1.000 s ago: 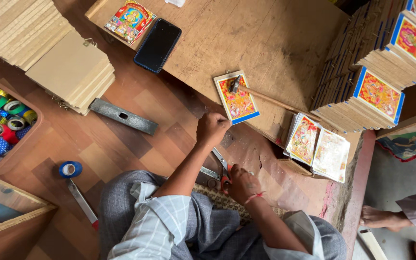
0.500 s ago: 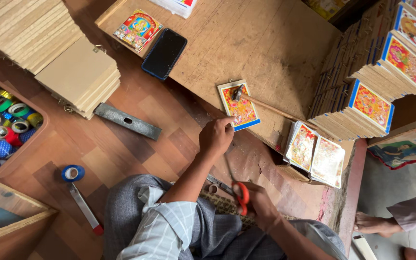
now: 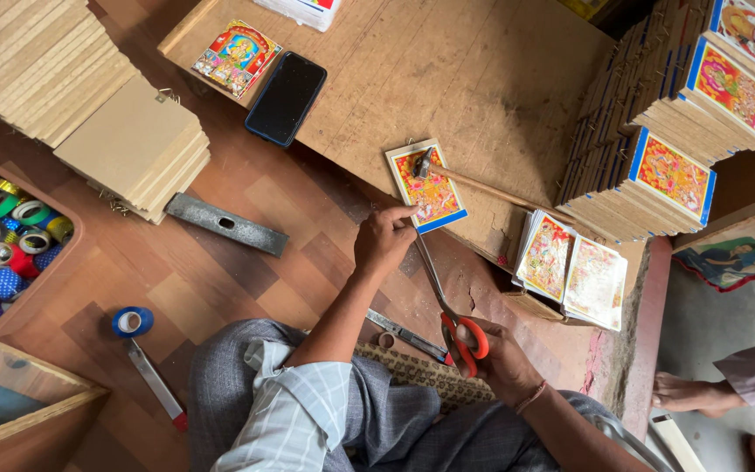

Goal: The person sits on the floor at a low workbench mounting colorful printed religious images onto cardboard backing. They align a print on a cardboard square, cut and apply blue tape along the edges by hand, press the print flat, and use a hammer to tap it secure, working through prints one at a time.

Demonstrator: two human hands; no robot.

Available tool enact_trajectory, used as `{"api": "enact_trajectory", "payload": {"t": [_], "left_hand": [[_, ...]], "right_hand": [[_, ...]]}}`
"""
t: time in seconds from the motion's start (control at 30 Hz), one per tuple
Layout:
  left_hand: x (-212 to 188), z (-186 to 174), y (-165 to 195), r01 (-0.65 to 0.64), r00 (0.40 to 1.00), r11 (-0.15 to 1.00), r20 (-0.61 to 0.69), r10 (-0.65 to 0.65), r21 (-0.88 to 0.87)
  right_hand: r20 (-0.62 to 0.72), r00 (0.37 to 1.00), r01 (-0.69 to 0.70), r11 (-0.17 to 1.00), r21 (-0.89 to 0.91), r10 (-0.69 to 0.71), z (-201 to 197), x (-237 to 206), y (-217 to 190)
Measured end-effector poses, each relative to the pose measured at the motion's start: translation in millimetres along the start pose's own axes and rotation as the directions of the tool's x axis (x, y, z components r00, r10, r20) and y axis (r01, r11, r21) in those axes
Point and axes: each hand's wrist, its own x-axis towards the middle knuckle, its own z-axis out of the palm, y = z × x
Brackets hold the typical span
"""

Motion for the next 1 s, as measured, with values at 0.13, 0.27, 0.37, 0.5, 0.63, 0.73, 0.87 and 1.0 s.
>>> {"api": "enact_trajectory", "payload": {"t": [0.13, 0.27, 0.37, 0.5, 0.63, 0.73, 0.87, 1.0], "left_hand": [[-0.9, -2.2, 5.5, 0.08, 0.996, 0.996, 0.029, -0.079, -0.028], [-1.7, -5.1, 9.3, 0.058, 0.998, 0.997, 0.034, -0.057, -0.045], [-2.0, -5.0, 10.7, 0.088, 0.996, 0.995, 0.038, -0.086, -0.039], [-2.0, -5.5, 10.8, 0.077, 0.997, 0.997, 0.026, -0.076, -0.014], [-1.9, -5.7, 10.9, 0.1, 0.994, 0.995, 0.038, -0.099, -0.025], [-1.8, -5.6, 11.8, 0.102, 0.994, 0.995, 0.034, -0.102, -0.012], [-2.0, -7.3, 14.0, 0.08, 0.996, 0.996, 0.023, -0.081, 0.037], [-1.3, -8.0, 16.9, 0.149, 0.987, 0.98, 0.043, -0.155, 0.13]], "right_hand": [[0.047, 0.998, 0.047, 0.999, -0.004, -0.046, -4.1, 6.4, -1.4], [0.041, 0.998, 0.05, 0.998, 0.032, -0.051, -6.8, 12.8, -1.7], [-0.021, 1.0, 0.022, 0.999, 0.034, -0.021, -7.7, 14.4, -0.2], [-0.035, 0.999, 0.029, 0.997, 0.068, -0.026, -9.9, 18.1, 1.5], [0.013, 0.998, 0.059, 0.997, 0.058, -0.059, -16.3, 23.3, 2.7], [0.039, 0.998, 0.047, 0.995, 0.09, -0.051, -21.7, 25.0, 3.4], [0.054, 0.996, 0.064, 0.992, 0.107, -0.07, -20.5, 25.1, 3.9], [-0.025, 0.994, 0.098, 0.983, -0.154, -0.103, -8.8, 25.7, 0.6]]}}
